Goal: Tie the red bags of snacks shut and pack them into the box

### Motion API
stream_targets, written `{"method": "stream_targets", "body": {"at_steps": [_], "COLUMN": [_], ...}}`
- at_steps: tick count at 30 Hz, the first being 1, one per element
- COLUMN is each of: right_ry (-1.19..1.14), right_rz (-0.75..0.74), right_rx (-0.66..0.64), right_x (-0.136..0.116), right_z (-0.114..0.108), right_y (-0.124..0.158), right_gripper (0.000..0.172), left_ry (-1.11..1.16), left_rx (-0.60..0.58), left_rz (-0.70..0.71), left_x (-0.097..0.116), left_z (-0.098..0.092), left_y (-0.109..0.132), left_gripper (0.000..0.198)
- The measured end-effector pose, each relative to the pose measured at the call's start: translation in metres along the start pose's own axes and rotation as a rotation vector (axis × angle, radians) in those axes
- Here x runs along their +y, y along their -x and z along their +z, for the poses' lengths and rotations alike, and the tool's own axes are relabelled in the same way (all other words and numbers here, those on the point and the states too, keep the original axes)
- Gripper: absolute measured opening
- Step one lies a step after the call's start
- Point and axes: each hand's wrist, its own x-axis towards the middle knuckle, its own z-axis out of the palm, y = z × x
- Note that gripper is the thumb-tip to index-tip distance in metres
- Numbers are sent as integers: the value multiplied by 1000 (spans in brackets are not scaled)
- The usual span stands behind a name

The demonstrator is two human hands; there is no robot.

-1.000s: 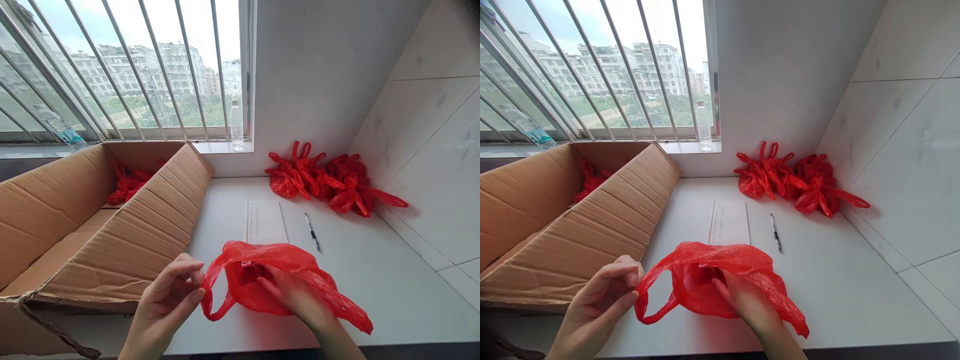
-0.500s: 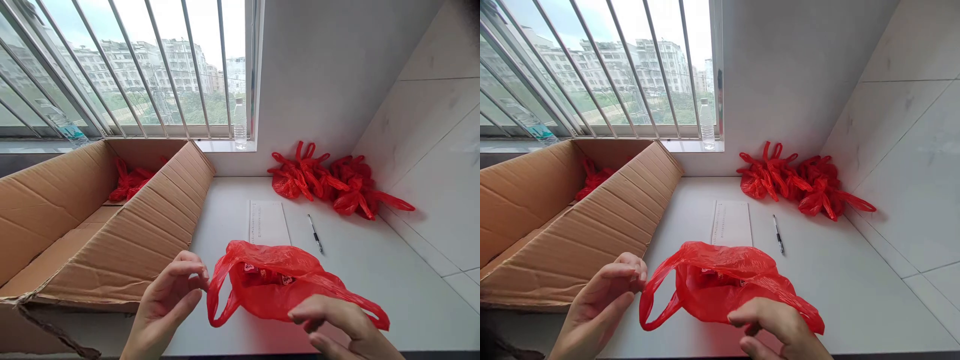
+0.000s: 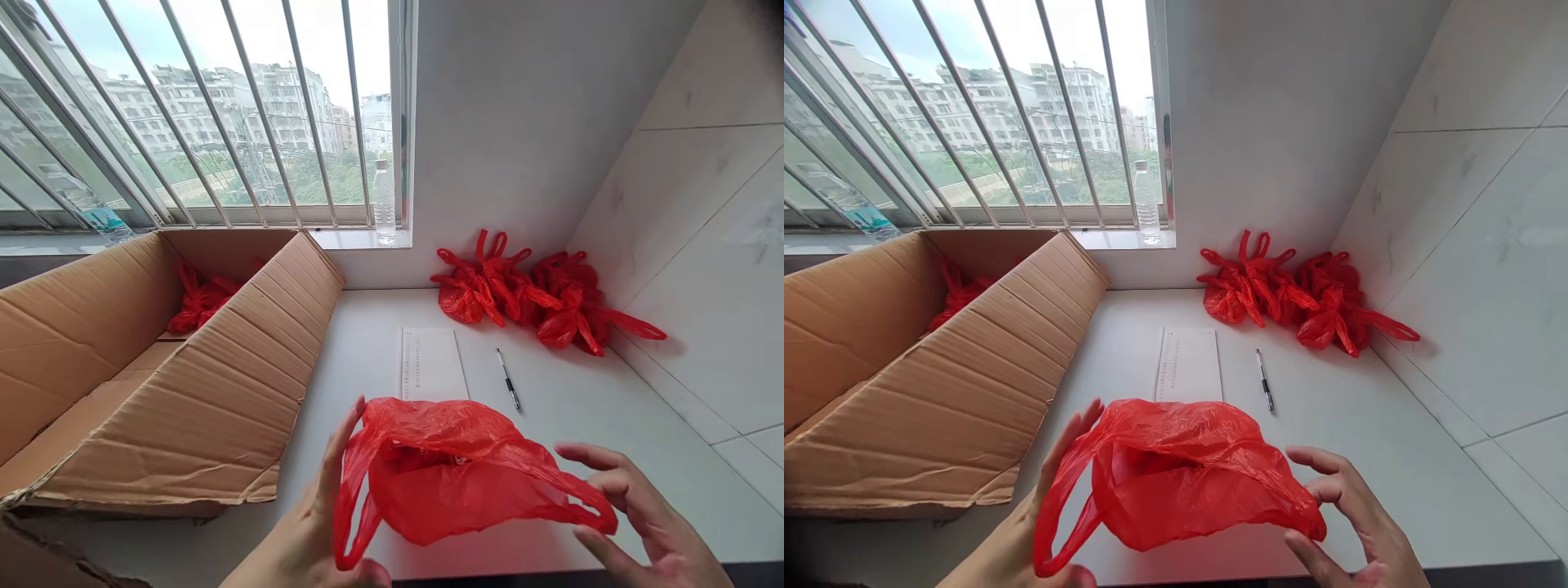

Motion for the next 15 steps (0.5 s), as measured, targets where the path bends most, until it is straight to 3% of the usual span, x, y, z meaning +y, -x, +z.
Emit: {"method": "stream_targets", "body": {"at_steps": [3,4,8,11,15], "right_ry": [-180,-293,-836,-1084,-1260], "right_rz": [-119,-143,-151,-69,-27], "right_rx": [164,223,334,274,158], "right_x": [-10,-15,-35,-42,-58], "right_z": [5,8,25,42,63], "right_y": [-24,-32,-61,-82,-117], "right_gripper": [15,13,10,11,12], "left_ry": [67,127,582,877,1003], "left_rx": [157,190,389,492,532], "left_rz": [35,49,31,-46,-19], "left_x": [18,22,32,41,52], "left_z": [2,0,-12,-14,-10], "left_y": [-21,-28,-48,-60,-91], "left_gripper": [52,39,39,34,36]}}
